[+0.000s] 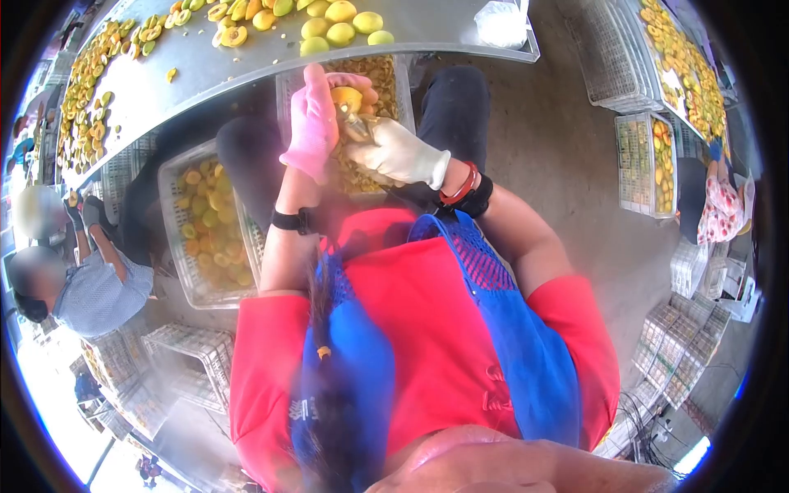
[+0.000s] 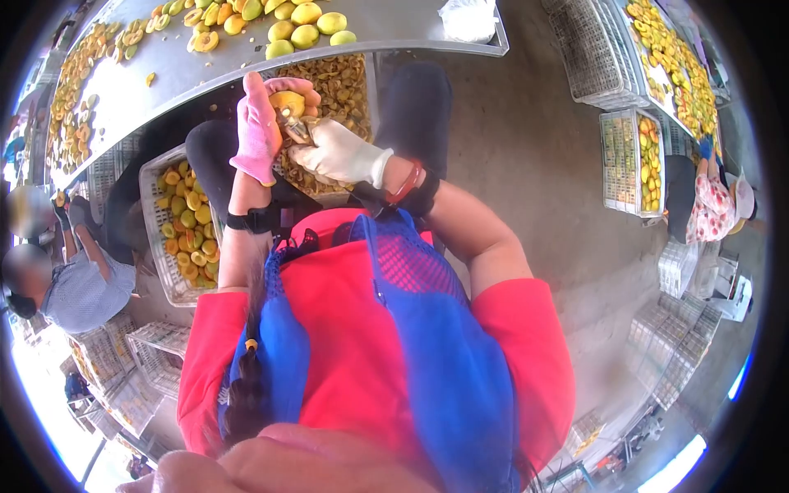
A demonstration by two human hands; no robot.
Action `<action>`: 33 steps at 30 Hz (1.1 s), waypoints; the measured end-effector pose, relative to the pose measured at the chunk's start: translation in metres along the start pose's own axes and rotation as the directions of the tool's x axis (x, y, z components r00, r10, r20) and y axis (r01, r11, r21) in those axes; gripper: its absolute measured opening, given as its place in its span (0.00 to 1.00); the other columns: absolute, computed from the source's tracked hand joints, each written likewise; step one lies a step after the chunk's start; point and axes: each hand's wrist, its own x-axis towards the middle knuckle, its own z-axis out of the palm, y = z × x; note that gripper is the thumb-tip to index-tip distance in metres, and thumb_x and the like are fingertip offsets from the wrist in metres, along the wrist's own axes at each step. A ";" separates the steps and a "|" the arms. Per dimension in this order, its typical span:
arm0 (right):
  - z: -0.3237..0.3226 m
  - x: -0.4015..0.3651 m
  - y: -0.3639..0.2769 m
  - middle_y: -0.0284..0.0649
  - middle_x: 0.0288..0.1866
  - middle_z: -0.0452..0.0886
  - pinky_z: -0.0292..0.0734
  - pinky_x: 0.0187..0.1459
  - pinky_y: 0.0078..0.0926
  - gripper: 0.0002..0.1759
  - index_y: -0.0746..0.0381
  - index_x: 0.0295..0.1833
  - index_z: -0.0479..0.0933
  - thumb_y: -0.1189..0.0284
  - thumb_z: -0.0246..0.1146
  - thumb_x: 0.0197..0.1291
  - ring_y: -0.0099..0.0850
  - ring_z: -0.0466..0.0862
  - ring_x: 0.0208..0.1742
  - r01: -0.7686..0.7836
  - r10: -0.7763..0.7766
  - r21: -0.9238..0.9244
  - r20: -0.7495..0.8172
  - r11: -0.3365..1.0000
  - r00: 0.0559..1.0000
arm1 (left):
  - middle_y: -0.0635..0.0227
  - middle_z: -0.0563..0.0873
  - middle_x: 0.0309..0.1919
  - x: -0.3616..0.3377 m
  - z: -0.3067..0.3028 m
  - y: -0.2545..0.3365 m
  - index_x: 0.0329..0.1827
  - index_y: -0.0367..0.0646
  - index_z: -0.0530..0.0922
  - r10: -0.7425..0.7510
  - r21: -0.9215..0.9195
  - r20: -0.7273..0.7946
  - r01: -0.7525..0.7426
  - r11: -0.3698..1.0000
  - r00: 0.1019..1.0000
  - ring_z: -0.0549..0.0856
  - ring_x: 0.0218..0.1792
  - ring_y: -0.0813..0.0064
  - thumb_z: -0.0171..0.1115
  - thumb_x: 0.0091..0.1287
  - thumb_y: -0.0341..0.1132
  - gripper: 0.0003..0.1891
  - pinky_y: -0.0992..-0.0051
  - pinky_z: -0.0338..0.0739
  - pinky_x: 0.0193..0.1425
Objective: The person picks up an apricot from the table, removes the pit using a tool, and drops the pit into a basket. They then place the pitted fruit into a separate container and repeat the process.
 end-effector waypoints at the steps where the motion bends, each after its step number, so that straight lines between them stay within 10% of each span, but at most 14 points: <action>1: -0.007 -0.004 -0.042 0.29 0.22 0.69 0.66 0.19 0.25 0.05 0.56 0.42 0.68 0.72 0.59 0.69 0.22 0.70 0.18 -0.500 0.459 0.283 0.201 0.819 0.866 | 0.56 0.88 0.31 0.001 -0.003 -0.003 0.41 0.31 0.84 0.010 -0.016 0.035 -0.009 1.000 0.999 0.87 0.30 0.68 0.39 0.78 0.63 0.39 0.69 0.85 0.39; 6: -0.006 -0.011 -0.021 0.22 0.19 0.58 0.50 0.12 0.17 0.08 0.53 0.44 0.67 0.69 0.60 0.72 0.15 0.56 0.12 -0.605 0.387 0.576 0.466 0.550 0.796 | 0.56 0.88 0.32 0.007 -0.014 -0.010 0.39 0.31 0.83 0.287 -0.055 0.333 -0.285 0.957 0.898 0.86 0.31 0.70 0.40 0.80 0.58 0.36 0.71 0.82 0.41; 10: -0.003 -0.008 -0.017 0.25 0.20 0.61 0.50 0.11 0.17 0.09 0.56 0.43 0.69 0.68 0.64 0.70 0.15 0.58 0.13 -0.606 0.369 0.592 0.482 0.532 0.795 | 0.61 0.89 0.30 0.008 -0.035 0.011 0.42 0.34 0.84 0.329 -0.007 -0.051 -0.329 0.944 0.943 0.86 0.31 0.75 0.37 0.76 0.69 0.42 0.78 0.78 0.38; 14: 0.003 -0.010 -0.005 0.27 0.20 0.63 0.55 0.14 0.17 0.10 0.59 0.41 0.70 0.67 0.62 0.71 0.18 0.62 0.14 -0.563 0.512 0.448 0.242 0.695 0.824 | 0.59 0.91 0.36 -0.009 -0.114 0.034 0.47 0.36 0.85 0.338 0.155 -0.521 -0.302 0.941 0.784 0.88 0.35 0.76 0.45 0.77 0.64 0.36 0.83 0.76 0.34; 16: 0.002 -0.011 0.009 0.27 0.21 0.66 0.55 0.14 0.19 0.05 0.54 0.44 0.69 0.68 0.59 0.73 0.18 0.64 0.14 -0.539 0.515 0.370 0.171 0.757 0.840 | 0.60 0.91 0.42 -0.035 -0.159 0.042 0.49 0.36 0.84 0.339 0.403 -0.668 -0.062 0.913 0.662 0.89 0.42 0.76 0.49 0.78 0.59 0.30 0.81 0.77 0.38; 18: 0.005 -0.008 0.010 0.27 0.20 0.67 0.57 0.14 0.20 0.05 0.54 0.43 0.69 0.69 0.59 0.73 0.18 0.65 0.14 -0.492 0.503 0.282 0.038 0.824 0.864 | 0.49 0.86 0.55 -0.062 -0.213 0.056 0.61 0.38 0.80 0.200 0.677 -0.734 0.677 0.287 0.649 0.84 0.58 0.51 0.47 0.73 0.65 0.36 0.59 0.75 0.62; 21: 0.002 -0.006 0.022 0.26 0.22 0.68 0.62 0.17 0.20 0.06 0.55 0.40 0.69 0.72 0.58 0.72 0.18 0.68 0.15 -0.457 0.479 0.379 0.040 0.805 0.877 | 0.46 0.82 0.61 -0.086 -0.286 0.031 0.67 0.41 0.77 0.034 0.617 -0.787 0.782 0.092 0.617 0.79 0.64 0.48 0.47 0.70 0.68 0.40 0.56 0.70 0.70; 24: 0.002 0.001 0.000 0.29 0.24 0.72 0.70 0.22 0.24 0.05 0.57 0.41 0.70 0.72 0.59 0.69 0.22 0.73 0.19 -0.488 0.485 0.205 0.067 0.849 0.872 | 0.52 0.81 0.63 -0.058 -0.263 0.026 0.66 0.44 0.78 0.426 0.798 -0.593 0.571 0.193 0.684 0.79 0.65 0.51 0.53 0.71 0.63 0.34 0.59 0.71 0.69; 29: -0.008 0.018 -0.006 0.43 0.30 0.80 0.78 0.37 0.36 0.13 0.64 0.50 0.74 0.66 0.62 0.68 0.37 0.82 0.30 -0.097 0.111 -0.614 -0.015 0.784 0.994 | 0.53 0.82 0.61 0.053 -0.163 0.038 0.66 0.44 0.77 0.335 0.958 -0.213 0.130 0.254 0.918 0.81 0.61 0.53 0.58 0.70 0.59 0.32 0.60 0.74 0.66; 32: -0.028 0.031 -0.042 0.38 0.31 0.79 0.77 0.37 0.33 0.12 0.63 0.48 0.75 0.66 0.64 0.68 0.33 0.82 0.32 -0.110 0.101 -0.321 -0.046 0.941 0.994 | 0.52 0.83 0.60 0.119 -0.110 0.030 0.66 0.43 0.78 0.183 0.993 -0.116 0.115 0.014 0.976 0.82 0.61 0.51 0.57 0.68 0.64 0.35 0.58 0.75 0.65; 33: -0.035 0.036 -0.047 0.27 0.31 0.76 0.72 0.37 0.20 0.08 0.62 0.46 0.75 0.69 0.63 0.71 0.16 0.75 0.30 -0.043 0.033 -0.163 -0.069 0.986 0.997 | 0.51 0.83 0.60 0.136 -0.098 0.025 0.65 0.45 0.79 0.123 0.995 -0.098 0.098 0.006 0.988 0.82 0.62 0.52 0.56 0.65 0.68 0.38 0.56 0.74 0.66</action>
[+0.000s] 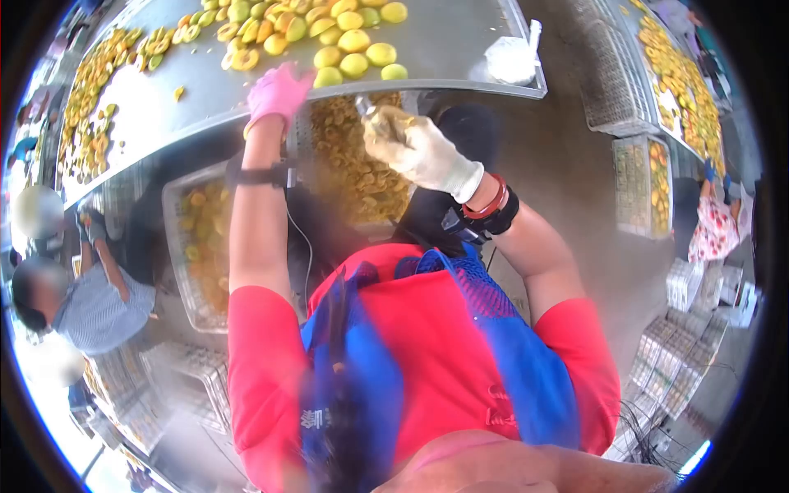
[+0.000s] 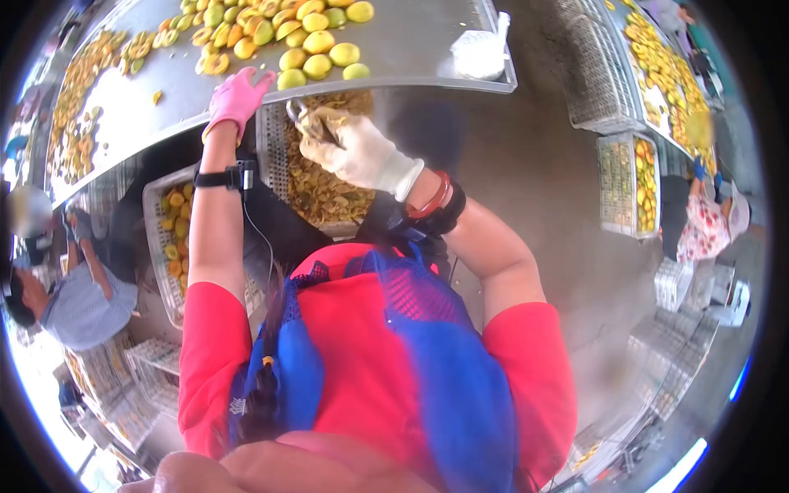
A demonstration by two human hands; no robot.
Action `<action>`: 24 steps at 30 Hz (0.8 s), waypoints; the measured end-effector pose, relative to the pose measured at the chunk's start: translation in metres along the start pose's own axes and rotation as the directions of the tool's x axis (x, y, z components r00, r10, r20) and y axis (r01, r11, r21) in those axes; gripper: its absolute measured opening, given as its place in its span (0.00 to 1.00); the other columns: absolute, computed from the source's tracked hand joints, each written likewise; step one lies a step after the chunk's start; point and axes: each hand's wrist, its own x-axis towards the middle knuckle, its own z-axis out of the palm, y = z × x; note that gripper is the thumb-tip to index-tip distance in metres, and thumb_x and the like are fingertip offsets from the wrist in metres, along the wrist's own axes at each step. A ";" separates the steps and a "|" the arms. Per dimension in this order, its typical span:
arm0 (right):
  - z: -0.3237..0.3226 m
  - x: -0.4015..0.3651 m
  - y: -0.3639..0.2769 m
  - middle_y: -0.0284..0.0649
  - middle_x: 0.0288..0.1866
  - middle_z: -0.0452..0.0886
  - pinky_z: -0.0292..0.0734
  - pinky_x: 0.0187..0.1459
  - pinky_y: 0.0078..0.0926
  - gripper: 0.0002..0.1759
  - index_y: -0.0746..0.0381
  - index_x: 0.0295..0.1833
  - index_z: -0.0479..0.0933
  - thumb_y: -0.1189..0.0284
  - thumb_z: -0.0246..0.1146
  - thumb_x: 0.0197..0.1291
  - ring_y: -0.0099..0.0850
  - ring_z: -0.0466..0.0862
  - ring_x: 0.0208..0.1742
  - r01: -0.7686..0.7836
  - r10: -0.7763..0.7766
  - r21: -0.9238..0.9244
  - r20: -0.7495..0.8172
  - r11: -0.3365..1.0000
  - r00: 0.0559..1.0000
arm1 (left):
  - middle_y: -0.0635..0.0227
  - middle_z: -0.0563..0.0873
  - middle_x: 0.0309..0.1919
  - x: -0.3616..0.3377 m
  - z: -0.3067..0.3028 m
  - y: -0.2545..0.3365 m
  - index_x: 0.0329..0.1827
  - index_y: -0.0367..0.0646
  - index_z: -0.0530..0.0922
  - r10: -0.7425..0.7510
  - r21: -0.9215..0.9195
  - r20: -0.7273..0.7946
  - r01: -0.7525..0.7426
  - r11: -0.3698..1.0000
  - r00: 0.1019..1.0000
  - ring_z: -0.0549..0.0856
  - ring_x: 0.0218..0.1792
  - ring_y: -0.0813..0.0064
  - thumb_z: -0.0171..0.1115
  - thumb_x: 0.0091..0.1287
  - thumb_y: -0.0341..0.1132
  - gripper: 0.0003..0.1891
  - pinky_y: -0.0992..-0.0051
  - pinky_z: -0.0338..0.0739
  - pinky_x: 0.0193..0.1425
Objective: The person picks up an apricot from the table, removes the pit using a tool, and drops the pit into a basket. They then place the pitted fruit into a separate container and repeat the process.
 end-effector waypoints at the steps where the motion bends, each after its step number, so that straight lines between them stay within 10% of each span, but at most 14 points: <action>1: -0.004 0.000 -0.006 0.29 0.31 0.79 0.73 0.38 0.19 0.09 0.62 0.47 0.74 0.68 0.64 0.72 0.17 0.76 0.29 0.031 -0.026 0.044 -0.117 0.999 0.993 | 0.51 0.84 0.60 0.013 0.005 0.009 0.65 0.45 0.79 -0.007 0.018 0.121 0.004 1.000 0.993 0.82 0.62 0.53 0.57 0.64 0.68 0.38 0.57 0.74 0.66; 6: -0.048 -0.006 -0.063 0.44 0.41 0.85 0.74 0.32 0.18 0.15 0.65 0.50 0.75 0.64 0.64 0.72 0.20 0.81 0.31 0.098 -0.070 0.547 -0.071 0.831 0.995 | 0.54 0.89 0.49 0.065 0.053 0.028 0.56 0.44 0.85 -0.068 0.082 0.418 0.037 0.996 0.906 0.86 0.56 0.57 0.61 0.60 0.66 0.35 0.59 0.79 0.60; 13: -0.037 -0.037 -0.119 0.51 0.45 0.86 0.77 0.35 0.19 0.18 0.67 0.54 0.73 0.63 0.63 0.72 0.25 0.85 0.34 0.414 -0.429 0.798 -0.220 0.438 0.876 | 0.53 0.86 0.57 0.061 0.055 0.039 0.57 0.41 0.84 -0.107 0.056 0.287 0.095 0.994 0.952 0.85 0.59 0.57 0.67 0.59 0.61 0.34 0.60 0.79 0.61; 17: -0.029 -0.051 -0.131 0.52 0.45 0.86 0.77 0.37 0.21 0.17 0.67 0.53 0.73 0.63 0.62 0.73 0.27 0.85 0.35 0.466 -0.530 0.795 -0.222 0.389 0.819 | 0.48 0.86 0.55 0.032 0.029 0.032 0.60 0.36 0.80 -0.088 -0.337 0.123 0.125 0.933 0.989 0.85 0.56 0.57 0.68 0.61 0.57 0.34 0.63 0.78 0.62; 18: -0.028 -0.053 -0.134 0.52 0.45 0.86 0.77 0.38 0.21 0.17 0.67 0.53 0.72 0.63 0.62 0.73 0.27 0.85 0.36 0.474 -0.542 0.791 -0.221 0.387 0.811 | 0.50 0.86 0.53 0.041 0.058 0.011 0.61 0.34 0.78 -0.076 -0.519 -0.091 0.017 0.854 0.993 0.86 0.51 0.59 0.65 0.65 0.55 0.33 0.65 0.79 0.58; 20: -0.025 -0.057 -0.139 0.52 0.44 0.86 0.77 0.39 0.22 0.17 0.66 0.53 0.72 0.63 0.61 0.73 0.28 0.85 0.36 0.484 -0.571 0.792 -0.215 0.372 0.792 | 0.53 0.85 0.53 0.017 0.038 0.005 0.63 0.34 0.76 -0.012 -0.939 0.053 0.054 0.340 0.999 0.86 0.49 0.60 0.64 0.68 0.54 0.32 0.66 0.80 0.55; 21: -0.023 -0.057 -0.142 0.52 0.44 0.87 0.77 0.39 0.23 0.17 0.66 0.53 0.72 0.63 0.61 0.73 0.29 0.85 0.37 0.488 -0.582 0.792 -0.213 0.367 0.785 | 0.54 0.85 0.53 0.003 0.028 0.002 0.63 0.34 0.75 0.050 -0.996 0.091 0.091 0.006 0.995 0.86 0.47 0.61 0.63 0.69 0.54 0.32 0.67 0.80 0.54; 24: -0.018 -0.061 -0.150 0.53 0.44 0.87 0.77 0.41 0.24 0.17 0.66 0.53 0.72 0.63 0.60 0.73 0.30 0.85 0.38 0.510 -0.628 0.782 -0.202 0.358 0.751 | 0.56 0.83 0.58 -0.023 0.016 -0.006 0.68 0.37 0.71 0.176 -0.934 0.000 0.063 -0.352 0.984 0.85 0.48 0.63 0.60 0.72 0.52 0.30 0.69 0.81 0.50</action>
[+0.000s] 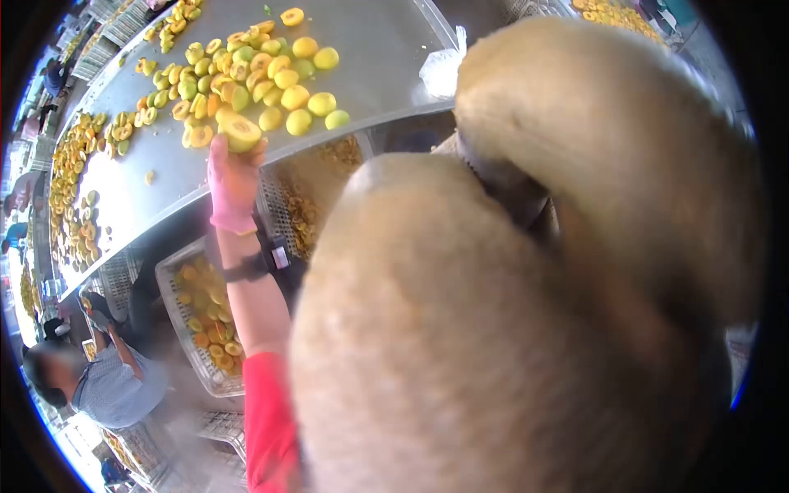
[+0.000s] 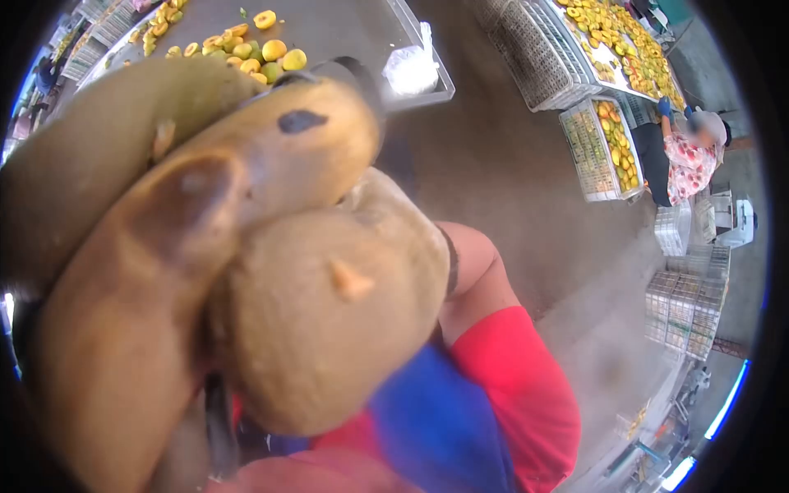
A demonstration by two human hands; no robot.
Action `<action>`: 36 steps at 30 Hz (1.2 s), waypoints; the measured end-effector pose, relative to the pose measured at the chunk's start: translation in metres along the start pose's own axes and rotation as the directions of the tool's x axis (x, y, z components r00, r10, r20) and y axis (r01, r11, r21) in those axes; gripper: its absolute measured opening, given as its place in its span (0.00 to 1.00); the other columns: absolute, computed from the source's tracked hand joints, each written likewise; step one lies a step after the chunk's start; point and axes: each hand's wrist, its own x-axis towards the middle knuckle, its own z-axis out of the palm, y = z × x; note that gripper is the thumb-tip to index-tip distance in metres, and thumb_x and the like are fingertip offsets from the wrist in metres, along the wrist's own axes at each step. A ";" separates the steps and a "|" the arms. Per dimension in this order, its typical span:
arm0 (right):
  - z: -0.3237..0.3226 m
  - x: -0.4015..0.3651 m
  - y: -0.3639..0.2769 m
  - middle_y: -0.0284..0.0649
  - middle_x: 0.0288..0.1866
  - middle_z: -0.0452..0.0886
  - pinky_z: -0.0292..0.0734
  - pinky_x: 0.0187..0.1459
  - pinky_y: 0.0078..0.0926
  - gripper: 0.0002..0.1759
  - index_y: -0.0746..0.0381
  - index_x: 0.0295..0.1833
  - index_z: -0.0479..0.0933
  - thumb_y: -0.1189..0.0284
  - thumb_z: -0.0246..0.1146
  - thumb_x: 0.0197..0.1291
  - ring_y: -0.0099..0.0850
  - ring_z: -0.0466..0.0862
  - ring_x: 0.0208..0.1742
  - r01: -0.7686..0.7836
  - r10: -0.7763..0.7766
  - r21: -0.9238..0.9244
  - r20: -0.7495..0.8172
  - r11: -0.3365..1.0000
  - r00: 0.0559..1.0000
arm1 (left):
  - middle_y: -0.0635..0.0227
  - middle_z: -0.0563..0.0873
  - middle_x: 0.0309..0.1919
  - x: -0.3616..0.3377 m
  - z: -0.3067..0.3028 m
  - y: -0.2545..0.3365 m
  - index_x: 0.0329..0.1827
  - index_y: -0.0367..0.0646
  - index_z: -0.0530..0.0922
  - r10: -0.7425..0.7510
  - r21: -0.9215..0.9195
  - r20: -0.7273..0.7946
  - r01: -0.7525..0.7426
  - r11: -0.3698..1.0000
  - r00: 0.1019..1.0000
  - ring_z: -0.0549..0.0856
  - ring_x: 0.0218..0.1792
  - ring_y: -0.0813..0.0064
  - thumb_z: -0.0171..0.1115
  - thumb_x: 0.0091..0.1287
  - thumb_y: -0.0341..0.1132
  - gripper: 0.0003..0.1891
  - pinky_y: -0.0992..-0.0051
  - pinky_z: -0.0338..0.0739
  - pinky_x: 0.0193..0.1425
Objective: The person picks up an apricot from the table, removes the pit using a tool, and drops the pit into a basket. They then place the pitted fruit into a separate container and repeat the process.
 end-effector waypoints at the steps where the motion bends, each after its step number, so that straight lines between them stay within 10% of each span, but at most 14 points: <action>1: 0.003 0.002 -0.001 0.53 0.44 0.87 0.77 0.41 0.25 0.17 0.66 0.53 0.72 0.63 0.60 0.74 0.30 0.85 0.38 0.008 -0.008 -0.002 0.019 1.000 1.000 | 0.55 0.82 0.59 -0.008 0.002 0.006 0.68 0.38 0.71 0.015 -0.082 0.059 -0.010 0.997 0.998 0.85 0.49 0.62 0.60 0.72 0.51 0.30 0.69 0.81 0.49; 6: 0.015 0.003 -0.001 0.53 0.43 0.87 0.77 0.44 0.27 0.16 0.66 0.52 0.71 0.63 0.59 0.74 0.32 0.86 0.40 0.044 -0.044 0.000 0.066 0.999 0.997 | 0.51 0.76 0.67 -0.044 0.040 0.027 0.70 0.42 0.68 0.101 -0.286 0.242 -0.029 0.958 0.965 0.83 0.51 0.59 0.63 0.71 0.48 0.30 0.70 0.81 0.44; 19: 0.030 -0.005 -0.012 0.55 0.41 0.87 0.77 0.51 0.33 0.15 0.65 0.50 0.70 0.62 0.56 0.75 0.38 0.86 0.45 0.087 -0.084 -0.024 0.098 0.996 0.992 | 0.56 0.72 0.70 -0.076 0.088 0.035 0.79 0.39 0.58 0.224 -0.059 0.333 -0.217 0.974 0.916 0.82 0.49 0.66 0.67 0.67 0.40 0.40 0.71 0.76 0.47; 27: 0.024 -0.003 -0.011 0.56 0.40 0.87 0.77 0.55 0.37 0.15 0.65 0.50 0.70 0.62 0.55 0.76 0.41 0.86 0.48 0.041 -0.050 -0.112 -0.074 0.993 0.996 | 0.51 0.72 0.70 -0.097 0.098 0.042 0.77 0.55 0.59 0.165 -0.202 0.293 -0.108 0.973 0.942 0.81 0.50 0.64 0.67 0.62 0.27 0.40 0.68 0.78 0.49; 32: -0.004 -0.013 0.008 0.57 0.39 0.87 0.76 0.58 0.39 0.14 0.65 0.49 0.69 0.62 0.54 0.77 0.43 0.87 0.50 -0.250 0.127 -0.265 -0.406 0.931 0.905 | 0.58 0.70 0.72 -0.101 0.094 0.031 0.80 0.58 0.57 0.239 -0.239 0.188 -0.191 0.952 0.953 0.79 0.61 0.60 0.70 0.65 0.34 0.42 0.59 0.79 0.58; 35: -0.043 -0.036 0.035 0.39 0.24 0.80 0.68 0.16 0.18 0.17 0.62 0.51 0.70 0.58 0.57 0.75 0.29 0.78 0.16 -0.690 0.402 -0.260 -0.654 0.676 0.641 | 0.56 0.74 0.69 -0.107 0.104 0.031 0.74 0.52 0.68 0.165 -0.330 0.195 -0.094 0.939 0.967 0.85 0.53 0.52 0.54 0.75 0.58 0.30 0.65 0.81 0.48; 36: -0.046 -0.040 0.040 0.38 0.25 0.80 0.67 0.16 0.17 0.16 0.61 0.52 0.70 0.58 0.57 0.75 0.27 0.78 0.16 -0.763 0.466 -0.307 -0.645 0.569 0.606 | 0.56 0.75 0.69 -0.107 0.103 0.026 0.72 0.52 0.68 0.214 -0.143 0.174 -0.191 0.971 0.961 0.85 0.53 0.53 0.52 0.76 0.57 0.29 0.63 0.82 0.50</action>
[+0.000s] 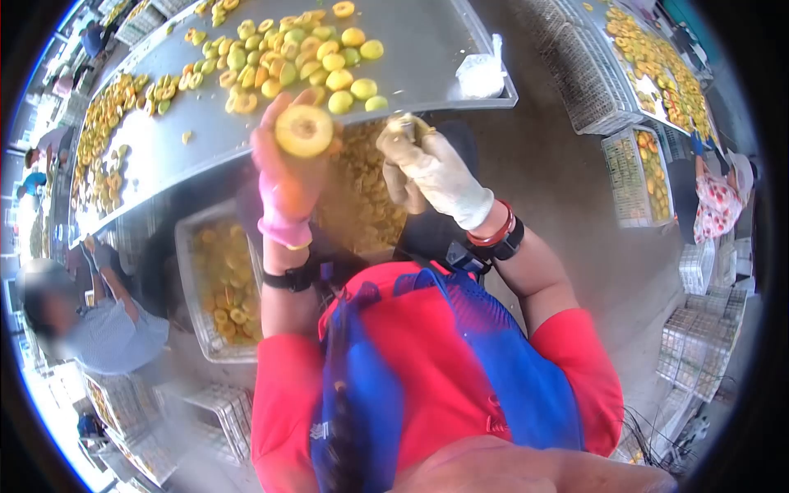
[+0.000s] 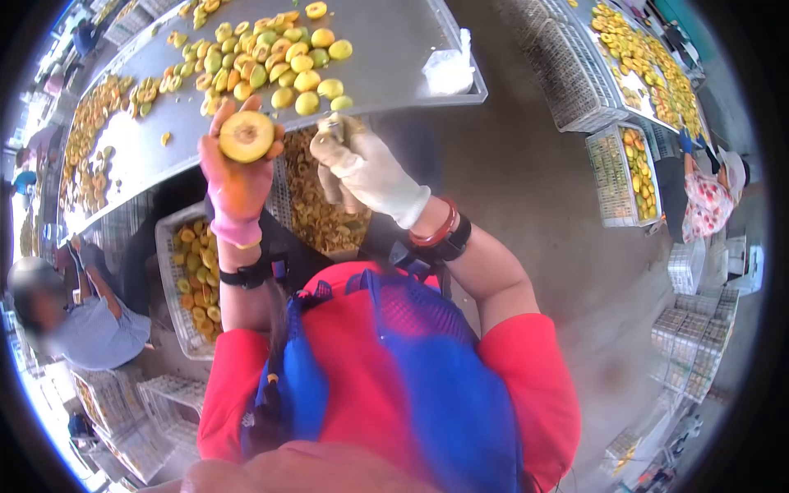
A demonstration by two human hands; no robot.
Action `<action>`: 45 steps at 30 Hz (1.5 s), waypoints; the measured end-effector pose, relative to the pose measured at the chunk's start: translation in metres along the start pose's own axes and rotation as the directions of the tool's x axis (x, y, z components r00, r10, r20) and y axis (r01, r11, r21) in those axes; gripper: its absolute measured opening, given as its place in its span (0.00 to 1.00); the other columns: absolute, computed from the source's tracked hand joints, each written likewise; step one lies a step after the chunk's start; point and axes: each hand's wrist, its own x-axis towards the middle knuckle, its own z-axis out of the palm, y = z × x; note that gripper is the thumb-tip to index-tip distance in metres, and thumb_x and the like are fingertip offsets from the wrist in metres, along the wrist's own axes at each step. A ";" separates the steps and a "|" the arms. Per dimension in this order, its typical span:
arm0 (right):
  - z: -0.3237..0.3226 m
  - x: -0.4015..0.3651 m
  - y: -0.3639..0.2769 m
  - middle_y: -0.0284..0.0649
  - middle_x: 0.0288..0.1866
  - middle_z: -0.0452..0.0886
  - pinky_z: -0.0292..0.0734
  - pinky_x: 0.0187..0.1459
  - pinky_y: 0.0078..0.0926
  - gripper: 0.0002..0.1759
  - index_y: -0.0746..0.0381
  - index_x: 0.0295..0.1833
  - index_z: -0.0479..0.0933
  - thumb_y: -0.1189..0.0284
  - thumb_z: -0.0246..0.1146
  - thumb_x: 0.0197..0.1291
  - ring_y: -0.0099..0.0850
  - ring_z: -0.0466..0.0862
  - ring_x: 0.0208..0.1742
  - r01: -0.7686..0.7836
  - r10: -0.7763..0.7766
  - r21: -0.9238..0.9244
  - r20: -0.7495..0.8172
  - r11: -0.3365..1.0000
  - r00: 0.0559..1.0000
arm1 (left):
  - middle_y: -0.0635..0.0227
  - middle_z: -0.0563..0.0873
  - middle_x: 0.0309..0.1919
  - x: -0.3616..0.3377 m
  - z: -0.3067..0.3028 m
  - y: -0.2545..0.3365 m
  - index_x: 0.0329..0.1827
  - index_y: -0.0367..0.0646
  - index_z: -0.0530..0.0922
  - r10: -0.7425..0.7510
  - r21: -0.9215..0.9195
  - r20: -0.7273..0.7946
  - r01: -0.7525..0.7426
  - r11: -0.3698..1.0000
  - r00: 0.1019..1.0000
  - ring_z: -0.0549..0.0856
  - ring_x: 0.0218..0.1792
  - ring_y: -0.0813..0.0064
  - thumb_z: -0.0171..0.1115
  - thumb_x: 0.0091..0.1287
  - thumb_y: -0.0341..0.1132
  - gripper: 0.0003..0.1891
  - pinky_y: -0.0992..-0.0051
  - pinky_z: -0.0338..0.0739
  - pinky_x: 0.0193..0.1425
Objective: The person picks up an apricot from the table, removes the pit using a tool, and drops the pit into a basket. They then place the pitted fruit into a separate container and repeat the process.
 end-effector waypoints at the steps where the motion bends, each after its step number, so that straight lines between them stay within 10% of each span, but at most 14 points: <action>1: 0.000 0.001 0.006 0.36 0.25 0.80 0.66 0.17 0.15 0.15 0.60 0.52 0.70 0.59 0.57 0.75 0.25 0.78 0.17 -0.053 0.058 -0.126 0.037 0.991 0.998 | 0.56 0.76 0.68 -0.001 -0.001 -0.005 0.71 0.53 0.69 0.052 0.217 -0.015 -0.048 0.975 0.999 0.85 0.53 0.53 0.51 0.77 0.57 0.27 0.62 0.83 0.51; 6: 0.015 0.011 0.043 0.60 0.28 0.79 0.75 0.32 0.48 0.15 0.70 0.47 0.69 0.69 0.63 0.67 0.60 0.83 0.31 0.444 -0.476 -0.618 0.126 0.649 0.871 | 0.56 0.76 0.68 -0.010 0.001 -0.020 0.74 0.50 0.67 0.121 0.273 -0.023 -0.111 0.956 0.992 0.82 0.60 0.54 0.52 0.78 0.49 0.25 0.58 0.78 0.64; 8: 0.015 0.015 0.047 0.61 0.28 0.80 0.76 0.33 0.48 0.16 0.71 0.47 0.68 0.69 0.63 0.66 0.60 0.83 0.33 0.383 -0.432 -0.637 0.087 0.669 0.898 | 0.56 0.74 0.69 -0.014 0.006 -0.018 0.76 0.45 0.64 0.058 0.064 -0.009 -0.057 0.996 0.998 0.81 0.62 0.54 0.54 0.76 0.46 0.29 0.57 0.74 0.70; 19: 0.019 0.022 0.059 0.62 0.34 0.82 0.80 0.40 0.47 0.18 0.73 0.49 0.70 0.70 0.63 0.63 0.60 0.84 0.40 0.265 -0.303 -0.624 0.047 0.735 0.952 | 0.55 0.76 0.64 -0.020 0.018 -0.029 0.66 0.38 0.71 0.087 0.377 -0.067 -0.056 0.925 0.994 0.81 0.60 0.61 0.46 0.81 0.48 0.23 0.61 0.79 0.65; 25: 0.022 0.021 0.041 0.58 0.40 0.83 0.78 0.50 0.44 0.15 0.70 0.51 0.74 0.71 0.60 0.63 0.57 0.83 0.46 0.175 -0.129 -0.438 0.133 0.882 0.983 | 0.56 0.75 0.65 -0.013 -0.004 -0.059 0.66 0.40 0.70 0.428 0.620 0.150 -0.422 0.661 0.891 0.82 0.59 0.61 0.43 0.80 0.55 0.27 0.60 0.79 0.65; 28: 0.019 0.021 0.046 0.51 0.32 0.83 0.80 0.38 0.39 0.12 0.68 0.48 0.75 0.71 0.58 0.66 0.46 0.85 0.33 0.208 -0.150 -0.498 0.154 0.842 0.977 | 0.56 0.75 0.64 -0.014 -0.013 -0.061 0.65 0.41 0.70 0.461 0.651 0.251 -0.501 0.570 0.851 0.83 0.57 0.60 0.44 0.80 0.55 0.27 0.60 0.79 0.63; 31: 0.010 0.021 0.038 0.40 0.26 0.79 0.74 0.25 0.29 0.09 0.65 0.45 0.75 0.71 0.57 0.68 0.30 0.79 0.22 -0.268 0.305 -0.157 0.303 0.950 0.903 | 0.55 0.76 0.63 -0.008 -0.020 -0.059 0.64 0.41 0.71 0.474 0.707 0.351 -0.561 0.431 0.807 0.85 0.54 0.60 0.44 0.80 0.56 0.27 0.62 0.79 0.62; 34: 0.012 0.017 0.028 0.32 0.23 0.74 0.65 0.17 0.22 0.06 0.62 0.43 0.74 0.71 0.56 0.69 0.20 0.73 0.17 -0.351 0.375 -0.139 0.240 0.926 0.896 | 0.54 0.79 0.60 -0.007 -0.017 -0.054 0.62 0.39 0.74 0.432 0.708 0.384 -0.560 0.429 0.816 0.86 0.51 0.58 0.42 0.81 0.54 0.26 0.63 0.79 0.61; 37: 0.018 0.019 0.052 0.32 0.23 0.74 0.65 0.15 0.24 0.06 0.62 0.42 0.72 0.71 0.56 0.69 0.22 0.73 0.17 -0.030 0.062 -0.208 0.151 0.978 0.987 | 0.53 0.81 0.59 -0.013 0.010 -0.045 0.59 0.36 0.75 0.186 0.509 -0.013 -0.153 0.847 0.983 0.86 0.51 0.58 0.41 0.82 0.51 0.26 0.64 0.79 0.59; 39: 0.021 0.038 0.082 0.31 0.22 0.74 0.64 0.15 0.23 0.06 0.62 0.43 0.72 0.71 0.57 0.69 0.20 0.72 0.17 0.587 -0.583 -0.535 0.201 0.608 0.787 | 0.53 0.85 0.50 -0.014 0.024 -0.041 0.53 0.33 0.79 0.169 0.393 -0.159 -0.095 0.915 0.973 0.87 0.46 0.60 0.41 0.80 0.54 0.30 0.64 0.81 0.55; 41: 0.017 0.040 0.093 0.32 0.23 0.74 0.66 0.17 0.25 0.05 0.62 0.43 0.72 0.71 0.57 0.69 0.21 0.73 0.18 0.553 -0.518 -0.533 0.232 0.640 0.823 | 0.54 0.87 0.45 -0.012 0.022 -0.039 0.49 0.33 0.80 0.164 0.438 -0.203 -0.060 0.897 0.965 0.87 0.43 0.61 0.40 0.79 0.58 0.33 0.65 0.82 0.53; 42: 0.020 0.027 0.062 0.33 0.23 0.74 0.68 0.19 0.26 0.06 0.62 0.43 0.72 0.71 0.58 0.69 0.23 0.74 0.19 0.215 -0.139 -0.398 0.210 0.892 0.968 | 0.55 0.88 0.39 -0.009 0.018 -0.040 0.45 0.34 0.82 0.164 0.394 -0.180 -0.082 0.916 0.970 0.87 0.38 0.61 0.40 0.77 0.65 0.38 0.65 0.83 0.49; 44: 0.014 0.020 0.032 0.37 0.26 0.74 0.75 0.31 0.35 0.06 0.63 0.43 0.72 0.71 0.59 0.68 0.31 0.79 0.27 -0.358 0.445 -0.314 0.271 0.879 0.854 | 0.54 0.87 0.39 -0.013 0.018 -0.035 0.44 0.34 0.82 0.069 0.290 -0.188 -0.012 0.957 0.980 0.87 0.38 0.61 0.40 0.75 0.68 0.40 0.66 0.84 0.46; 45: 0.016 0.019 0.033 0.38 0.27 0.75 0.76 0.33 0.36 0.07 0.64 0.43 0.72 0.71 0.58 0.68 0.33 0.79 0.28 -0.237 0.334 -0.333 0.274 0.913 0.902 | 0.54 0.87 0.39 -0.015 0.019 -0.034 0.44 0.34 0.82 0.020 0.235 -0.188 0.025 0.972 0.982 0.87 0.37 0.61 0.40 0.75 0.70 0.41 0.66 0.84 0.45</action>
